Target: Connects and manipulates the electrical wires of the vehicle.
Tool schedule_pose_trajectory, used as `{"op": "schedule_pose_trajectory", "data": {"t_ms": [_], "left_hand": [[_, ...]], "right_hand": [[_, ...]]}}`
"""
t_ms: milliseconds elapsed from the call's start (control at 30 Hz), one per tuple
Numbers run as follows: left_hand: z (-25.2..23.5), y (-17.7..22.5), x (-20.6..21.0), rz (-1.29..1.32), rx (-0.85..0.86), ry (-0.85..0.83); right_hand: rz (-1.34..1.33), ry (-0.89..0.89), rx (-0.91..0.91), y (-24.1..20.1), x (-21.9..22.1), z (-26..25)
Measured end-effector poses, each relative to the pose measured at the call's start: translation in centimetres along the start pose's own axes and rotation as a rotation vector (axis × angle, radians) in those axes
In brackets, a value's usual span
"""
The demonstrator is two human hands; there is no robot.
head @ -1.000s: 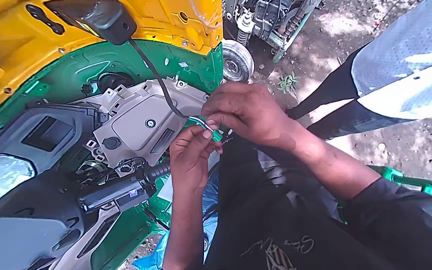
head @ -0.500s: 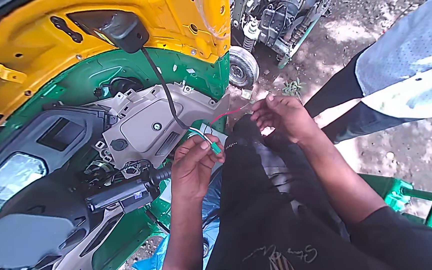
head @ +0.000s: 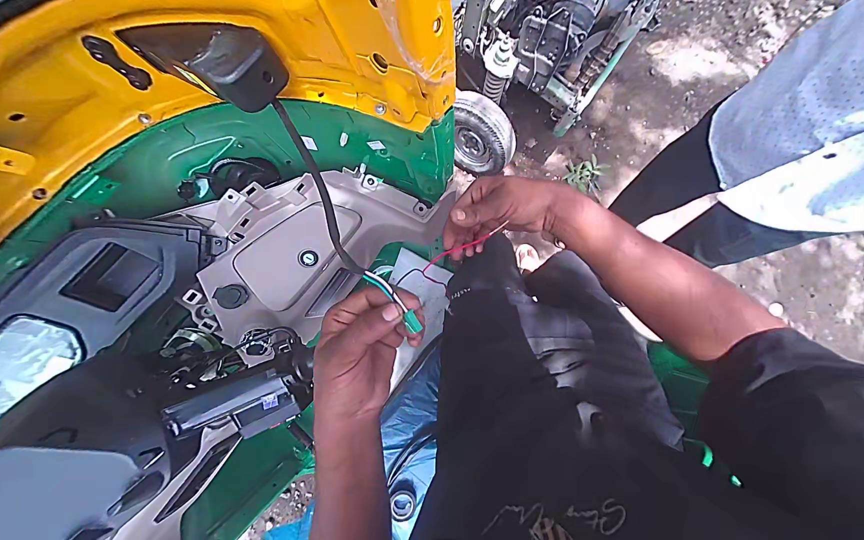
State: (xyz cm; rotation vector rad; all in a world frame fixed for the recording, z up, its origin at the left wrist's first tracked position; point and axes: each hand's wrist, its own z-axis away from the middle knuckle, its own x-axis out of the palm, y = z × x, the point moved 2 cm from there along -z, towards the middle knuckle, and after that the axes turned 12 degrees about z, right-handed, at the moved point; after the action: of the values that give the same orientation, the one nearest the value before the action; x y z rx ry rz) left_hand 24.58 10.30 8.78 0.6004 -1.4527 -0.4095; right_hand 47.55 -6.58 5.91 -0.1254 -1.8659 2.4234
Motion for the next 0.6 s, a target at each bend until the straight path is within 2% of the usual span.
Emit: {"op": "schedule_pose_trajectory", "data": {"t_ms": [133,233,400,467,600], "left_hand": [[0.1,0.3,-0.6,-0.062,-0.008,0.005],[0.1,0.2,-1.0,-0.108,-0.01,0.02],[0.2,0.0,-1.4,-0.035,-0.023,0.01],[0.0,-0.1,-1.3,0.083,-0.032,0.0],[0.0,-0.7,-1.3,0.346,-0.019,0.023]], "right_hand": [[0.029,-0.165,-0.064,-1.5,0.1,-0.3],[0.051,-0.212,-0.101,-2.2,0.7,-0.4],[0.021,-0.162,-0.101,-2.6,1.5,0.1],[-0.014,-0.119,-0.131,-2.5,2.5,0.7],[-0.249,0.031,-0.261,-3.0,5.3,2.8]]}}
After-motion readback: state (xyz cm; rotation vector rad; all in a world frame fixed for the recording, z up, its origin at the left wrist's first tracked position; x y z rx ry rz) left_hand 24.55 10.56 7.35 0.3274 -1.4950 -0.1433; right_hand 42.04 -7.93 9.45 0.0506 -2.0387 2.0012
